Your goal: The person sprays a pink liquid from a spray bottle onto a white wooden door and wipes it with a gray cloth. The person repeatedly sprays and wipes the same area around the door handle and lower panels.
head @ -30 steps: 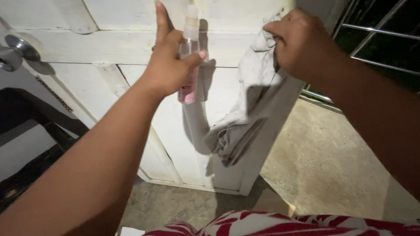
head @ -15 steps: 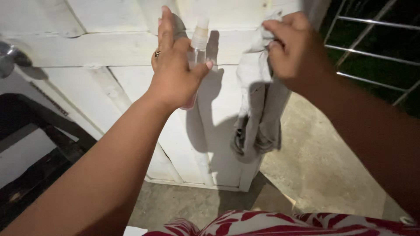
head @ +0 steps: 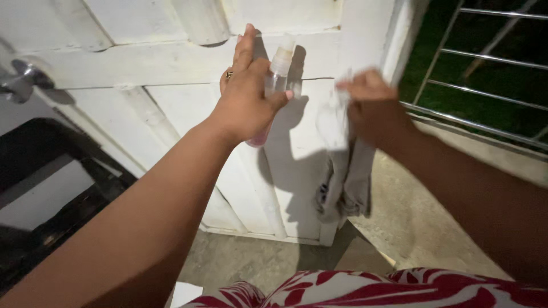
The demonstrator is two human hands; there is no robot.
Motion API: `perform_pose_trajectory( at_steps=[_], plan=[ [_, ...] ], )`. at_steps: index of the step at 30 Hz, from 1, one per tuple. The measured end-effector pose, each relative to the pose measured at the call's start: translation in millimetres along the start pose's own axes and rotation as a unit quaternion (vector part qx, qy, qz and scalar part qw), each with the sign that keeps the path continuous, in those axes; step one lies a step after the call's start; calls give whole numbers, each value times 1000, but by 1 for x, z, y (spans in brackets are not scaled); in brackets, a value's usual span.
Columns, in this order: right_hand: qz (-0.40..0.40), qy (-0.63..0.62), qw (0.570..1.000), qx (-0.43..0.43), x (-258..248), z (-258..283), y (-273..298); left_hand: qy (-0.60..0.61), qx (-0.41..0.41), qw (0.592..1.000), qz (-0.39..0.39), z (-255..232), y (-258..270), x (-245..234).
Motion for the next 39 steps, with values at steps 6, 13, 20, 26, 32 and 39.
perform_pose_trajectory(
  at_steps=[6,13,20,26,32,39],
  plan=[
    [14,7,1000,-1,-10,17,2,-11,-29,1000,-3,8,20,-9],
    [-111,6,983,-143,-71,32,-45,15,-45,999,-23,9,42,-5],
    [34,-7,999,-34,2,21,11,-5,-81,997,-20,7,56,-11],
    [93,-4,996,-8,9,21,22,22,-94,995,-25,5,73,-13],
    [4,-60,998,-14,-22,31,-3,28,-109,993,-24,12,82,-9],
    [3,-37,997,-66,-10,14,-1,24,-112,993,-35,18,82,-10]
  ],
)
Point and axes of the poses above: each hand's wrist, its own y-axis away from the middle knuckle, its own x-axis out of the palm, z = x × y, the point moved 2 cm from there along -y, towards the middle knuckle, and after that the axes turned 7 degrees about x, right-handed, at the moved point
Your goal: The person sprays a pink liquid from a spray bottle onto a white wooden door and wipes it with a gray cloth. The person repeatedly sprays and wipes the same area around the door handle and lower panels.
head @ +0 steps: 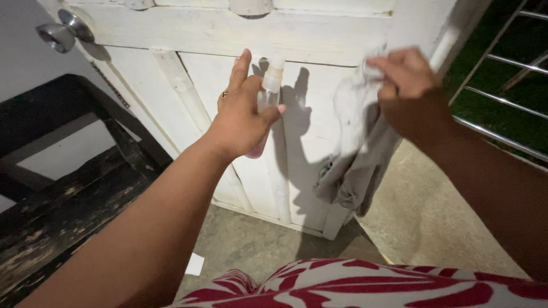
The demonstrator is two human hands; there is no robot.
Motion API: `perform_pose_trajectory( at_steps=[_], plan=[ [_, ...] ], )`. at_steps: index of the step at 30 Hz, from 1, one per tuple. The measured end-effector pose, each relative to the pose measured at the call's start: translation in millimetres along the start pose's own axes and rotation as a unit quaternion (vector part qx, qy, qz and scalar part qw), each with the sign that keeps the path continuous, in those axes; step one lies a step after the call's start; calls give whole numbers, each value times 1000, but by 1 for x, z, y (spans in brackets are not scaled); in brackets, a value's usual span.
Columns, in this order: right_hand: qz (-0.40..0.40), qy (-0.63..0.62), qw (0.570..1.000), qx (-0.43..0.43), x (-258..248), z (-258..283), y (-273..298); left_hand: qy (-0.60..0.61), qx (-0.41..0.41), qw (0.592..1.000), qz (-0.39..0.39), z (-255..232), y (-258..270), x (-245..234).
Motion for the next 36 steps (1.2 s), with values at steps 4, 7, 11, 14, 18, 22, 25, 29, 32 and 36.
perform_pose_trajectory(
  at_steps=[4,7,11,14,18,22,25,29,32,36],
  plan=[
    [101,38,991,81,35,-18,19,13,-15,1000,-5,-3,1,-9],
    [74,51,996,-24,47,-17,35,5,-54,998,8,-3,4,-14],
    [112,17,990,84,38,-20,31,18,-50,999,8,-3,8,-13],
    [45,15,998,50,11,-17,16,-16,-13,1000,-11,-7,7,-7],
    [-36,0,998,-45,-14,-13,3,15,-26,1000,-7,-15,1,4],
    [-5,32,999,-10,-1,-21,11,25,-32,999,-4,-22,-5,5],
    [66,34,996,42,17,-30,26,-40,9,999,-16,-28,-4,1],
    [72,76,993,-62,28,-29,38,-10,-42,999,-7,-32,3,-2],
    [112,65,983,132,21,-30,33,-2,-55,998,-14,-35,7,-2],
    [-40,-6,999,-22,-22,-17,7,26,-56,998,-27,-41,9,4]
  ],
)
Point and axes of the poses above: each hand's wrist, its own y-axis away from the middle knuckle, its own x-axis out of the palm, z = x × y, the point moved 2 cm from there along -y, towards the middle knuckle, and after that the axes turned 7 degrees about x, right-handed, at the moved point
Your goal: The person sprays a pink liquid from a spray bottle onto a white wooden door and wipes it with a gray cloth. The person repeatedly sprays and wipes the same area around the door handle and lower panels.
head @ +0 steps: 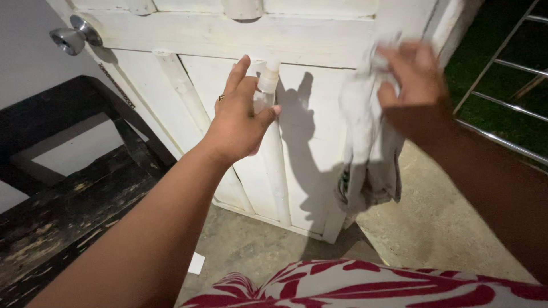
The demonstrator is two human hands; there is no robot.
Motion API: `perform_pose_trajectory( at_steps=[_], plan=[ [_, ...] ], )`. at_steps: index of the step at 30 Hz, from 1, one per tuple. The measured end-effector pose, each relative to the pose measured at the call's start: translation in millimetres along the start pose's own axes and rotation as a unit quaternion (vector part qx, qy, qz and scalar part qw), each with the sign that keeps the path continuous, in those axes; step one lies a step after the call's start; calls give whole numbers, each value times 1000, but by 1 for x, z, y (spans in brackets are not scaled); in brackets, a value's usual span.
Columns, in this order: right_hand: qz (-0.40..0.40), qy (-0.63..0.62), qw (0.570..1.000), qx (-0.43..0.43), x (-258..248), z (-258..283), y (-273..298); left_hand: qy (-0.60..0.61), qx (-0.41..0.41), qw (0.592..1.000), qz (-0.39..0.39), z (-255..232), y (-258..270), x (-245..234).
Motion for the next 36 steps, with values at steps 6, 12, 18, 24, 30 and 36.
perform_pose_trajectory(
  at_steps=[6,12,18,24,30,36],
  plan=[
    [-23,3,998,-56,-27,-5,-8,43,4,999,-6,-17,-1,12],
    [77,55,995,25,14,-19,31,15,4,1000,2,-18,10,12],
    [54,-25,997,49,13,-12,28,20,14,1000,-12,-2,14,1],
    [-99,35,991,-88,-41,2,-22,55,59,997,-15,4,6,2],
    [-56,-55,995,-58,-12,5,-19,100,13,995,-3,2,1,1],
    [52,77,995,21,44,-3,21,117,29,993,-8,9,8,-16]
  ],
)
Point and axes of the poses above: each hand's wrist, its own y-axis away from the middle knuckle, its own x-axis out of the palm, z = x × y, the point moved 2 cm from there along -y, towards the middle knuckle, and after that the axes turned 7 degrees about x, right-handed, at the moved point
